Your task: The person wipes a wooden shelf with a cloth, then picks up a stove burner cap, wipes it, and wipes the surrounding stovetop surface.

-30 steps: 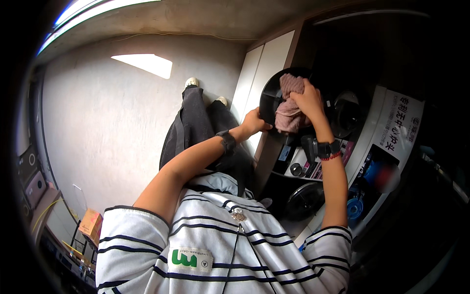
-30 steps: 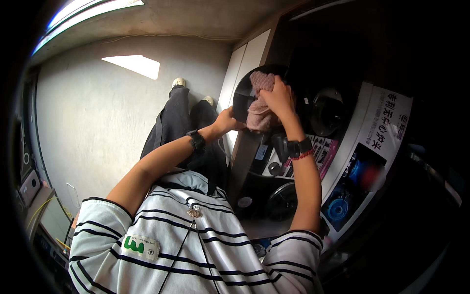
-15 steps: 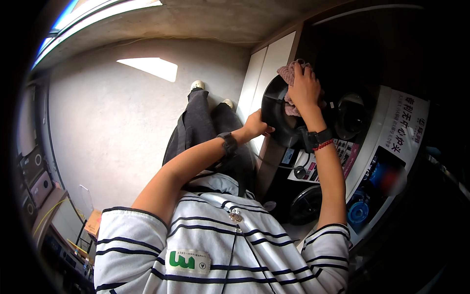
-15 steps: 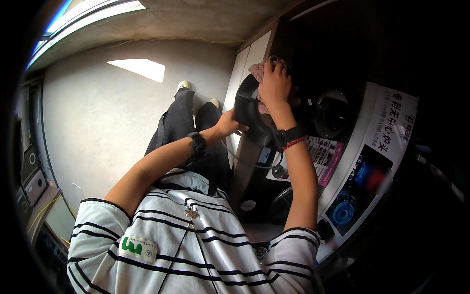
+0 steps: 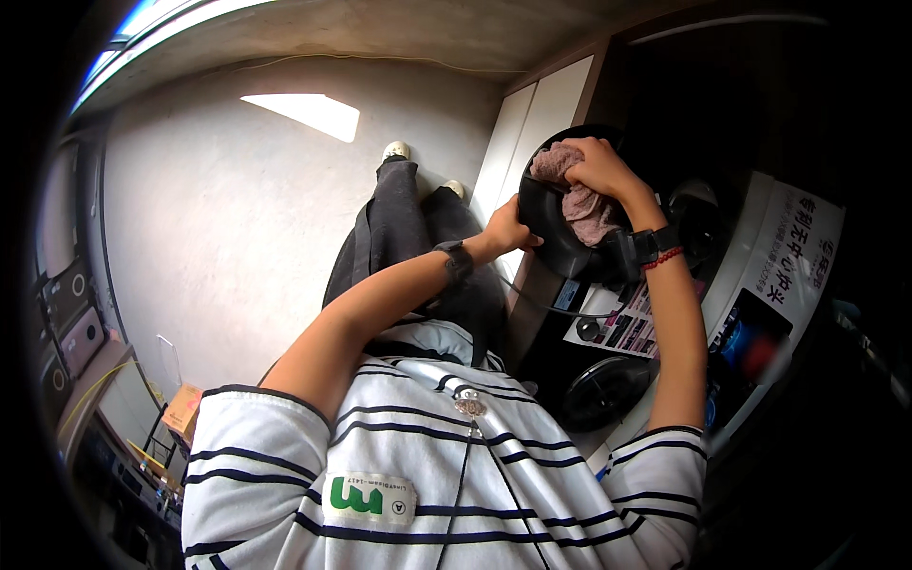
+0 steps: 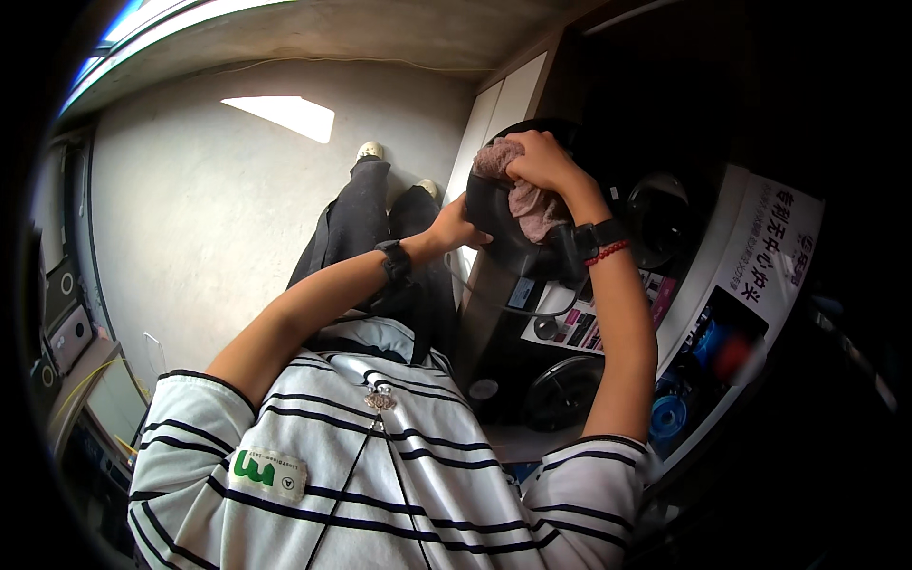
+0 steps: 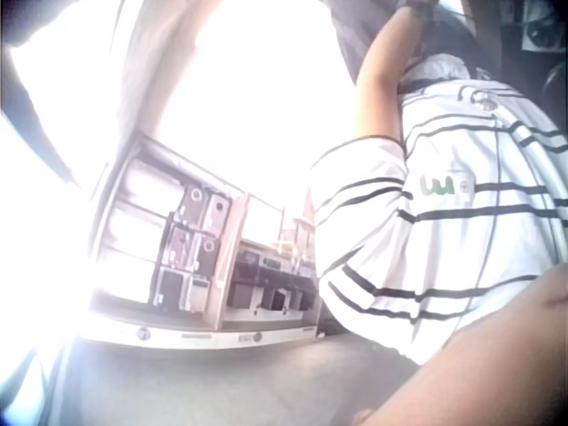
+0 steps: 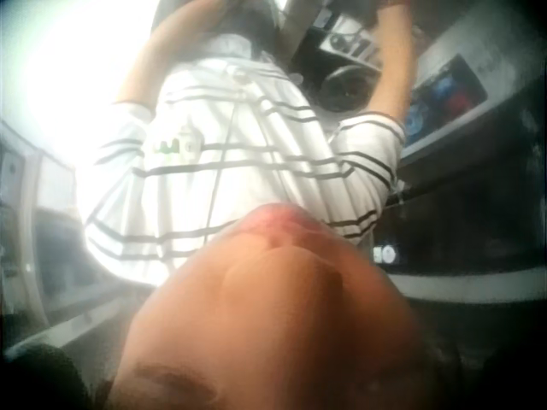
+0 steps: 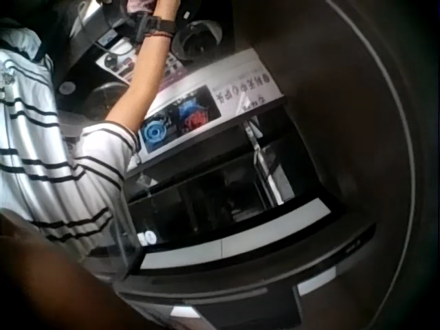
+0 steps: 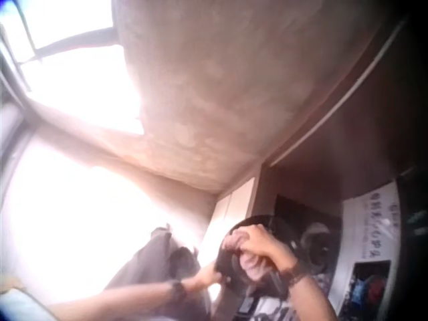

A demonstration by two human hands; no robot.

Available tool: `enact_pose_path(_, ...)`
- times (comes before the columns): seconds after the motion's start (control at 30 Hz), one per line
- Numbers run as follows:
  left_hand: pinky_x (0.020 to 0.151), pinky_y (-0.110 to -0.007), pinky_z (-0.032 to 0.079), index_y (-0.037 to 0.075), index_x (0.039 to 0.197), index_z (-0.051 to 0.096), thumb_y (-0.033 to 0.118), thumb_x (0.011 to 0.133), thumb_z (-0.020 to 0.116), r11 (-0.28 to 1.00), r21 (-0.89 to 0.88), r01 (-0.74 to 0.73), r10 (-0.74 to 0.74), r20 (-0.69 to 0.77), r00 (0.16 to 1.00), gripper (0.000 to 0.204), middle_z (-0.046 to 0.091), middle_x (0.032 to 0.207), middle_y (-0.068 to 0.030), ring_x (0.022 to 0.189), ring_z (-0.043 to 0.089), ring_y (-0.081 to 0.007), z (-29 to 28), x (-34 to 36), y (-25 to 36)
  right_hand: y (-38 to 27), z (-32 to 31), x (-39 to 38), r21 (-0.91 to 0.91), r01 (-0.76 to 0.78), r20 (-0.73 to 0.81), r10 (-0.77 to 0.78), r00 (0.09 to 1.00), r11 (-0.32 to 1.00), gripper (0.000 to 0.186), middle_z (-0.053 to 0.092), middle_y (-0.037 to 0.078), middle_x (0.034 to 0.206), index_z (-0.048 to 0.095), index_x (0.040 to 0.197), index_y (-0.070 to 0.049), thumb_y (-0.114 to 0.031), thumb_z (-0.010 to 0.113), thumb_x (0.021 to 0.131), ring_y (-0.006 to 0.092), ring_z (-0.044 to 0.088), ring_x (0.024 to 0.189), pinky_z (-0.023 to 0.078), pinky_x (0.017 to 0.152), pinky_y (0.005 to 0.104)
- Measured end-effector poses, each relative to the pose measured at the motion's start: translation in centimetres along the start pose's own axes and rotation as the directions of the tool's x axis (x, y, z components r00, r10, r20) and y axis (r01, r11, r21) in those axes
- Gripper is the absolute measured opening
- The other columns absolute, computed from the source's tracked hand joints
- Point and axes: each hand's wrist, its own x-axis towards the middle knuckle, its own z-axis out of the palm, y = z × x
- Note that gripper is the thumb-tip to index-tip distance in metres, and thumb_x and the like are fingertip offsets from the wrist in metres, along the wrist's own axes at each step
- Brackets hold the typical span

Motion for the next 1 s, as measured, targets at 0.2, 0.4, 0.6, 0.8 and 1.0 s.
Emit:
enact_pose_path(0.2,0.062,-0.031,0.057,0.004,0.125,0.036,-0.008,0.067,0.068,1.000,0.020,-0.007,0.008,-0.023,1.000,0.067,0.060,0.096,-0.0141,0.076,0.064,-0.0227,0.0,0.3,-0.2,-0.3,-0.5,3.2,-0.119,-0.067,0.136,0.083,0.987,0.991,0.029,0.061,0.022,0.074,0.061,0.080,0.004,-0.010,0.059,0.055,0.0323,0.061,0.070,0.048,0.064,0.0341)
enact_pose_path(0.4,0.062,-0.031,0.056,0.003,0.122,0.038,-0.006,0.067,0.069,0.998,0.058,-0.012,0.014,-0.034,0.999,0.064,0.061,0.095,-0.0139,0.076,0.064,-0.0218,0.1,0.0,-0.1,-4.9,-0.7,4.1,-0.411,-0.096,0.223,0.202,0.954,0.906,0.030,0.062,0.023,0.076,0.063,0.073,0.004,-0.018,0.060,0.053,0.0354,0.062,0.073,0.049,0.064,0.0357)
enact_pose_path(0.6,0.061,-0.030,0.056,0.004,0.122,0.038,-0.006,0.067,0.068,0.999,0.053,0.002,-0.001,-0.027,1.000,0.064,0.061,0.094,-0.0137,0.076,0.064,-0.0214,0.1,-0.1,0.2,-4.6,-1.4,3.5,-0.629,-0.080,0.206,0.264,0.942,0.773,0.030,0.063,0.023,0.083,0.066,0.078,0.000,-0.019,0.059,0.055,0.0354,0.062,0.081,0.050,0.070,0.0375)
enact_pose_path(0.8,0.070,-0.030,0.053,0.005,0.121,0.040,0.009,0.061,0.077,0.982,0.189,-0.016,0.018,-0.012,1.000,0.071,0.061,0.096,-0.0141,0.083,0.063,-0.0203,-0.1,2.2,-2.8,-4.0,-4.6,-3.6,-0.520,-0.139,-0.050,0.132,0.990,0.843,0.029,0.063,0.021,0.084,0.065,0.086,-0.005,-0.017,0.058,0.060,0.0358,0.061,0.082,0.049,0.071,0.0394)
enact_pose_path(1.0,0.071,-0.028,0.052,0.005,0.108,0.055,0.028,0.054,0.084,0.840,0.502,-0.206,0.038,0.324,0.945,0.065,0.064,0.091,-0.0119,0.082,0.063,-0.0168,-2.6,5.9,-5.5,-7.7,2.3,-10.4,-0.263,-0.064,-0.274,-0.011,0.962,0.963,0.035,0.059,0.017,0.081,0.062,0.097,-0.009,-0.014,0.065,0.062,0.0351,0.058,0.081,0.048,0.071,0.0403)
